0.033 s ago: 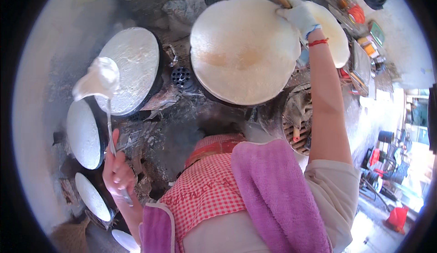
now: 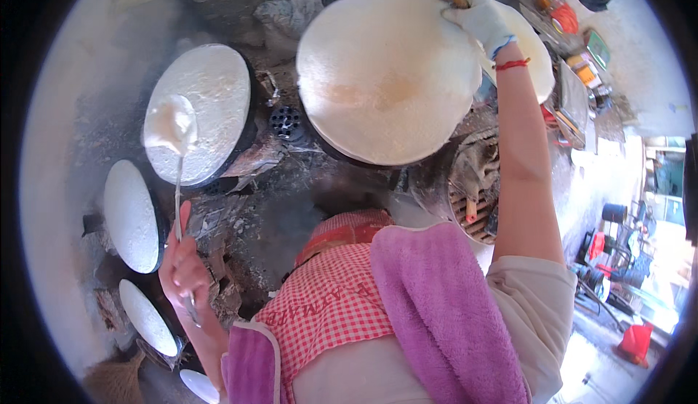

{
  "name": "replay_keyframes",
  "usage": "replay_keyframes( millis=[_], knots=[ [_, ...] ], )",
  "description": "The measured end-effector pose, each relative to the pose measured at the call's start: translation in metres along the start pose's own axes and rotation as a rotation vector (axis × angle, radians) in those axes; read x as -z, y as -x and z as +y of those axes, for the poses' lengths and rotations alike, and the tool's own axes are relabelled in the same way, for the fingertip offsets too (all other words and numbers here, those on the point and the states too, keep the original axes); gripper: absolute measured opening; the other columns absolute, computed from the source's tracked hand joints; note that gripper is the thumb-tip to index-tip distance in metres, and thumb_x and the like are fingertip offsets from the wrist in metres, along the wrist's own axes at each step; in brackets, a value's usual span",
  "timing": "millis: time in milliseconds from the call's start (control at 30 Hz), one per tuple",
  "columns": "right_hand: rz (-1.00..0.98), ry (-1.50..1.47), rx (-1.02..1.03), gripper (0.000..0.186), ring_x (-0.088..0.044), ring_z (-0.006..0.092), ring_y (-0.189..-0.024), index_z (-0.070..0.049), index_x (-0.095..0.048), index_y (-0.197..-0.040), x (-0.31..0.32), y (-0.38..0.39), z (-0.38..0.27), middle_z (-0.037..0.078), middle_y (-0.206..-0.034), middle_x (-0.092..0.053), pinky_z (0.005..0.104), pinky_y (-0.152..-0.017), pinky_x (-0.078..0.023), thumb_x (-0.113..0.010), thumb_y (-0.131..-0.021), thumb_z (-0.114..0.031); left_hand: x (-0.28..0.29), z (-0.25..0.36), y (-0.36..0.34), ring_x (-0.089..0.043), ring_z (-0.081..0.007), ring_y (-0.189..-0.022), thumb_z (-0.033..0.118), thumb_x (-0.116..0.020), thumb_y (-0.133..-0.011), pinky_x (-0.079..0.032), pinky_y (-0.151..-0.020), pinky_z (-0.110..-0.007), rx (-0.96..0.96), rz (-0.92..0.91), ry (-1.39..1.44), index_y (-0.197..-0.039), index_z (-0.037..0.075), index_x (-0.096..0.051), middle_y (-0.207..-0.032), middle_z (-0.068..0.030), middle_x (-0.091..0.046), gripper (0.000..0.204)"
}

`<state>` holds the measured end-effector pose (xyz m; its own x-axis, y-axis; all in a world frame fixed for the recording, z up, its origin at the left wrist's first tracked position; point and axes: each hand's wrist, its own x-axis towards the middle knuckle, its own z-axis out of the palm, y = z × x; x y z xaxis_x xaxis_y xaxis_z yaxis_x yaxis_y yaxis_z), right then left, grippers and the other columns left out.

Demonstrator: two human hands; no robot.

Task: The person uses a ladle to pour batter onto multiple hot plates and spreads it into thin circles using a wooden stick. The person then uses the wooden stick to lift the cooked crepes and transfer them to a nearby stack.

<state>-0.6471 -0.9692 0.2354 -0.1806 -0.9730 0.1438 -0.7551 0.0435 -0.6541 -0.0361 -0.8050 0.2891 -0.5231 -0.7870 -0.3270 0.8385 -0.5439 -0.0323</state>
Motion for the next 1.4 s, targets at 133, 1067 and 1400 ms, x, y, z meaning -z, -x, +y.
replay_keyframes(
  millis=[133,1067,1400],
  knots=[
    [0.087,-0.279,-0.033,0.031,-0.065,0.0149,-0.086,-0.009,-0.067,-0.118,0.059,0.007,0.013,0.001,-0.096,-0.070,0.0321,-0.079,-0.052,-0.069,-0.087,-0.016,0.010,0.005,-0.030,-0.037,-0.0086,-0.051,0.020,-0.024,-0.108,-0.036,-0.041,-0.024,0.144,0.152,0.066,-0.154,0.005,-0.009,-0.074,-0.0012,-0.034,0.051],
    [0.380,0.527,-0.164,0.027,-0.062,0.0300,-0.107,-0.015,-0.068,-0.110,0.056,0.168,0.203,0.011,-0.114,-0.065,0.0402,-0.091,-0.051,-0.058,-0.085,-0.016,-0.094,-0.247,-0.179,-0.032,-0.0012,-0.044,0.026,-0.032,-0.107,-0.030,-0.032,-0.017,0.390,0.137,-0.603,-0.151,0.002,-0.022,-0.074,-0.0003,-0.038,0.051],
    [0.206,-0.087,-0.631,0.044,-0.063,0.0352,-0.089,-0.020,-0.052,-0.136,-0.030,0.367,0.021,0.017,-0.100,-0.059,0.0390,-0.076,-0.052,-0.058,-0.093,-0.017,0.030,-0.291,-0.259,-0.035,-0.0069,-0.047,0.035,-0.045,-0.103,-0.033,-0.039,-0.022,0.382,0.160,-0.806,-0.137,0.014,-0.043,-0.071,0.0006,-0.040,0.040]
  ],
)
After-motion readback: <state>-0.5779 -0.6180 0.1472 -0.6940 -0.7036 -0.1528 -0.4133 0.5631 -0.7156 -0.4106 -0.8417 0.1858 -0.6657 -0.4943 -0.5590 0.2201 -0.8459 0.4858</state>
